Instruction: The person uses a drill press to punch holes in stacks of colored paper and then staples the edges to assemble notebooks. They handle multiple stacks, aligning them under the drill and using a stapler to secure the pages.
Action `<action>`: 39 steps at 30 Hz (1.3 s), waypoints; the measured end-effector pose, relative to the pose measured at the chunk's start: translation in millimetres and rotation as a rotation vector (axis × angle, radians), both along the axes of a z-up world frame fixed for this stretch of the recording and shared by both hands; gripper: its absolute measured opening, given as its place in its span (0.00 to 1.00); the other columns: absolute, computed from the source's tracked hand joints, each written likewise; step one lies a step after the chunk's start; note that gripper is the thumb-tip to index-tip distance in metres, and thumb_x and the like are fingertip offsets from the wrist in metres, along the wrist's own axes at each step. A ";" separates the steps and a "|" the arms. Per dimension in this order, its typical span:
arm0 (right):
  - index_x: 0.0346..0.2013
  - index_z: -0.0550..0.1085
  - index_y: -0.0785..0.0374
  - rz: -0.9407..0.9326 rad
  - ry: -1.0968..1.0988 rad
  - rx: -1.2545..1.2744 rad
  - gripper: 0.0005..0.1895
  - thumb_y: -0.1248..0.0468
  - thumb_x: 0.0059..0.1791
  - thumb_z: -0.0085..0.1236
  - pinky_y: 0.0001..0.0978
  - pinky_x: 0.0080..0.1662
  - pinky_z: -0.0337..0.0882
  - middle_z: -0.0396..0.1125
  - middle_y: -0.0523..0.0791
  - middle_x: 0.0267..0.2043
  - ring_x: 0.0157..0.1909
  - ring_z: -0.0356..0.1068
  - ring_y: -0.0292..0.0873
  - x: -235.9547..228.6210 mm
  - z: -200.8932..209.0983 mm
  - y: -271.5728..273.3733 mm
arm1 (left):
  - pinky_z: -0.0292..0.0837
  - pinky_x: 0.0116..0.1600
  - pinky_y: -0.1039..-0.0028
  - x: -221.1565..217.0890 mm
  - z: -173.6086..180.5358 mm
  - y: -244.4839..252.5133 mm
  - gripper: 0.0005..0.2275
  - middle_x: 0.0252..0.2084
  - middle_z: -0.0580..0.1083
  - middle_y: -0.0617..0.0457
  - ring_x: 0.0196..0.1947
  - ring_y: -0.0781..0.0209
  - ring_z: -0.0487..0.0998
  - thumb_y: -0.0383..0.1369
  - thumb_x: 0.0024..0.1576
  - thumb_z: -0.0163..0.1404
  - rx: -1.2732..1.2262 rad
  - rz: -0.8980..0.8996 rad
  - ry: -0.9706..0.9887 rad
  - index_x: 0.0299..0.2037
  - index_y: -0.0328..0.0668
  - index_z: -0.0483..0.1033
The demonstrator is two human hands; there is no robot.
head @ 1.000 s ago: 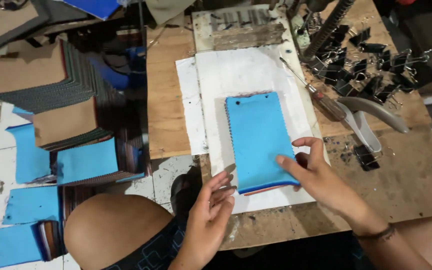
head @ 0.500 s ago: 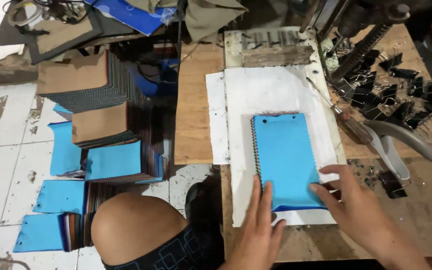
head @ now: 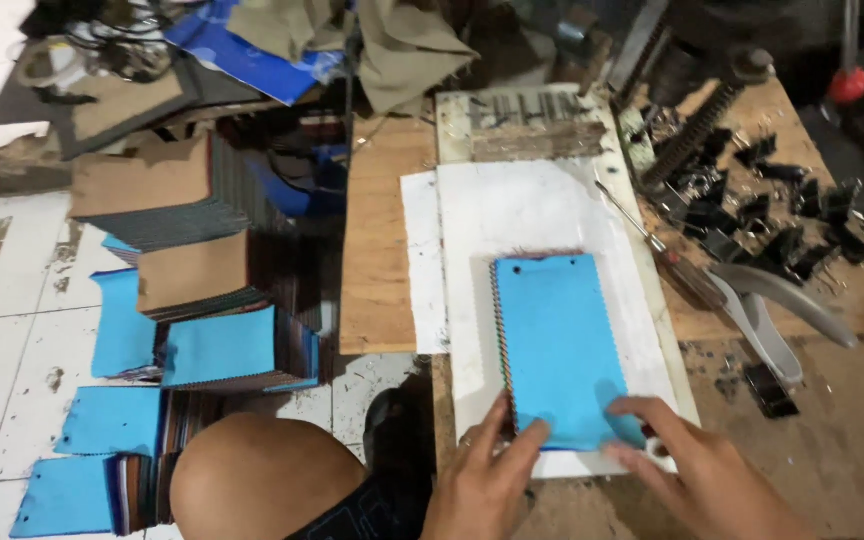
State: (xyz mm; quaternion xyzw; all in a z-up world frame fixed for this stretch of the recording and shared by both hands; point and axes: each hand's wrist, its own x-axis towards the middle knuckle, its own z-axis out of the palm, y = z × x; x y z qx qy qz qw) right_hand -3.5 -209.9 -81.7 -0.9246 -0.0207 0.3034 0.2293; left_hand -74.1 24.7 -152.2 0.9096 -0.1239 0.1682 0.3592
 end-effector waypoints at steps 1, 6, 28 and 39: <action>0.62 0.62 0.25 -0.028 0.196 -0.109 0.31 0.43 0.47 0.62 0.30 0.41 0.78 0.80 0.30 0.51 0.47 0.85 0.33 2.5 4.3 0.3 | 0.79 0.42 0.47 -0.3 0.6 -0.4 0.18 0.69 0.66 0.36 0.47 0.35 0.80 0.30 0.61 0.53 0.030 -0.009 0.081 0.61 0.59 0.73; 0.59 0.70 0.27 -0.077 0.017 -0.050 0.29 0.44 0.42 0.64 0.30 0.56 0.82 0.72 0.25 0.61 0.57 0.81 0.28 7.4 1.7 -5.9 | 0.77 0.41 0.54 5.8 5.2 1.0 0.17 0.68 0.64 0.44 0.40 0.45 0.77 0.30 0.60 0.56 -0.001 -0.037 0.222 0.57 0.60 0.71; 0.69 0.59 0.58 -0.238 0.041 0.026 0.43 0.37 0.46 0.49 0.44 0.64 0.67 0.63 0.47 0.69 0.68 0.65 0.50 150.2 33.8 117.4 | 0.67 0.59 0.81 41.3 70.0 70.4 0.30 0.54 0.76 0.62 0.54 0.69 0.81 0.35 0.54 0.42 -0.852 0.388 1.086 0.71 0.75 0.64; 0.28 0.54 0.56 -0.166 0.094 0.216 0.31 0.42 0.48 0.64 0.35 0.37 0.47 0.44 0.42 0.28 0.30 0.44 0.41 183.5 25.0 132.5 | 0.64 0.48 0.70 66.5 48.8 93.9 0.11 0.37 0.71 0.56 0.39 0.64 0.75 0.42 0.59 0.59 -0.926 0.200 1.321 0.44 0.48 0.75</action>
